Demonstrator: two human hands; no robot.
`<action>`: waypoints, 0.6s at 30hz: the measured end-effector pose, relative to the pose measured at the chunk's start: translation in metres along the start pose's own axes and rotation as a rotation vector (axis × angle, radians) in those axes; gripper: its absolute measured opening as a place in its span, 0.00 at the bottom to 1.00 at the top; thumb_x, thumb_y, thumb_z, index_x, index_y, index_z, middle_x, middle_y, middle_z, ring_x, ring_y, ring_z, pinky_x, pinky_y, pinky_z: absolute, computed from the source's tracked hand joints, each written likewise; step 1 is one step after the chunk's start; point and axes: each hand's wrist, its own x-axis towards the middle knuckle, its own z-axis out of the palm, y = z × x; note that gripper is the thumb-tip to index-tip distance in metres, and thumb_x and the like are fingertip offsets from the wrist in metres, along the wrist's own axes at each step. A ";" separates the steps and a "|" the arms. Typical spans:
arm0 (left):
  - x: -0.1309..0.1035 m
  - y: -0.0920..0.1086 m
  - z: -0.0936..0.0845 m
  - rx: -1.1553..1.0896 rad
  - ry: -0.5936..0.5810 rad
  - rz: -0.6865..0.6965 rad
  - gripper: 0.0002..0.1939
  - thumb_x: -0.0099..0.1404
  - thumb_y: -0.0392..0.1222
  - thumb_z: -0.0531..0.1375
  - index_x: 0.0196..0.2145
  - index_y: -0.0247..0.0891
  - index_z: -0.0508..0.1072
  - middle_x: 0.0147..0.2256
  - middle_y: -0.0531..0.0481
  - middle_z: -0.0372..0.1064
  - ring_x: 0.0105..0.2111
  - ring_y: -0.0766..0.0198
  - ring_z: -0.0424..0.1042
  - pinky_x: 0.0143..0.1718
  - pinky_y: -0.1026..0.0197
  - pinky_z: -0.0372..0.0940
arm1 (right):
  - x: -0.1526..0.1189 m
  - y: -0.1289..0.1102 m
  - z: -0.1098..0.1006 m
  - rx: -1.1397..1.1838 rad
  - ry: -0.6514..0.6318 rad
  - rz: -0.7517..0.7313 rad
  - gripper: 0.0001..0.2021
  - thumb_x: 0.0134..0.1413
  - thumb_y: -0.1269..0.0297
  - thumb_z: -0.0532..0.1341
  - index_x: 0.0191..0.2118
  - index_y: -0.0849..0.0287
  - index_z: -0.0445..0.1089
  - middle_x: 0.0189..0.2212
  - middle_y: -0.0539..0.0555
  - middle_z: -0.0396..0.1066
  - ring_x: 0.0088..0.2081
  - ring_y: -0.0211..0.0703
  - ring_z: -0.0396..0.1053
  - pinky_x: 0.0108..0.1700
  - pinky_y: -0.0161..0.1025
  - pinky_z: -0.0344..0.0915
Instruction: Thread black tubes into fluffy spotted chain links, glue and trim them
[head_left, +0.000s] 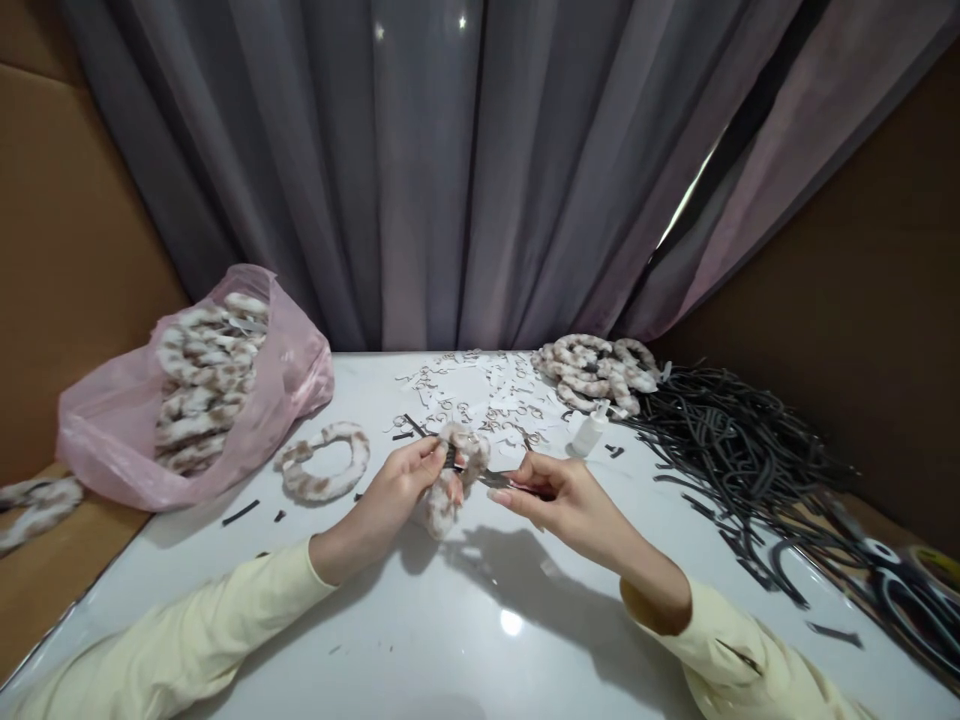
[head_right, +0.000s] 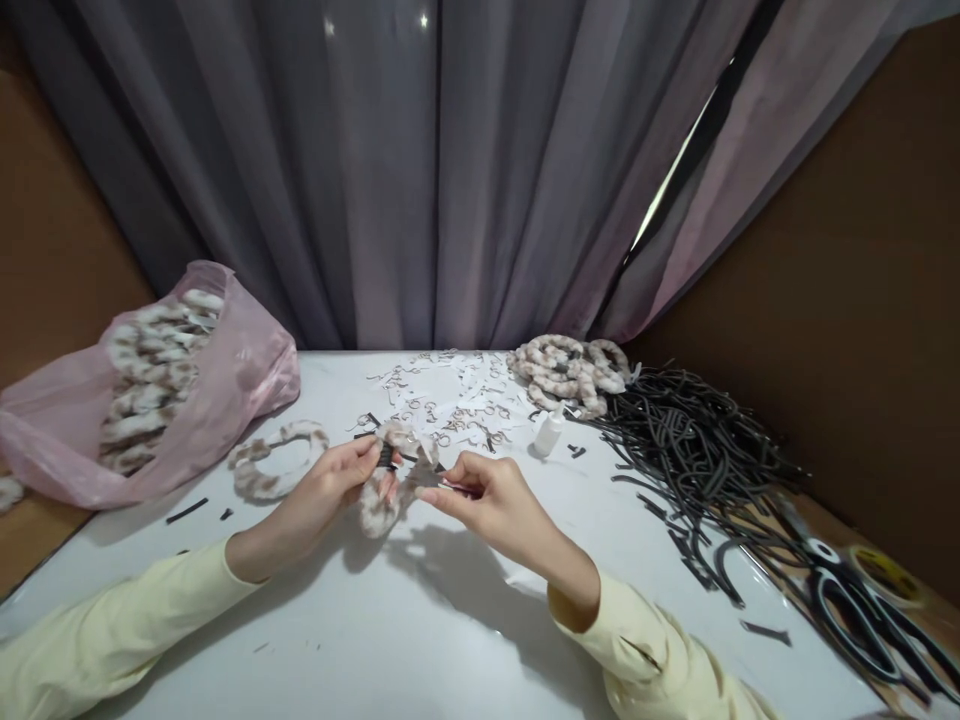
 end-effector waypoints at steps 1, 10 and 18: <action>0.000 -0.001 0.000 -0.003 0.001 0.024 0.15 0.64 0.51 0.54 0.29 0.35 0.65 0.22 0.52 0.65 0.21 0.68 0.64 0.23 0.66 0.59 | -0.001 -0.001 0.002 0.018 0.004 0.003 0.19 0.46 0.49 0.63 0.22 0.59 0.59 0.15 0.45 0.57 0.18 0.31 0.51 0.20 0.31 0.48; -0.004 -0.004 0.002 -0.037 0.010 0.076 0.12 0.65 0.49 0.53 0.34 0.36 0.67 0.23 0.54 0.65 0.23 0.68 0.65 0.26 0.66 0.61 | -0.003 -0.001 0.014 0.148 0.054 0.060 0.18 0.44 0.50 0.65 0.22 0.60 0.62 0.16 0.46 0.58 0.18 0.31 0.52 0.19 0.32 0.48; -0.005 -0.005 0.002 -0.046 -0.023 0.083 0.12 0.64 0.49 0.54 0.30 0.37 0.66 0.23 0.53 0.66 0.24 0.67 0.66 0.27 0.65 0.61 | -0.005 -0.001 0.019 0.158 0.065 0.018 0.16 0.45 0.53 0.65 0.22 0.60 0.62 0.16 0.45 0.57 0.18 0.31 0.51 0.19 0.31 0.48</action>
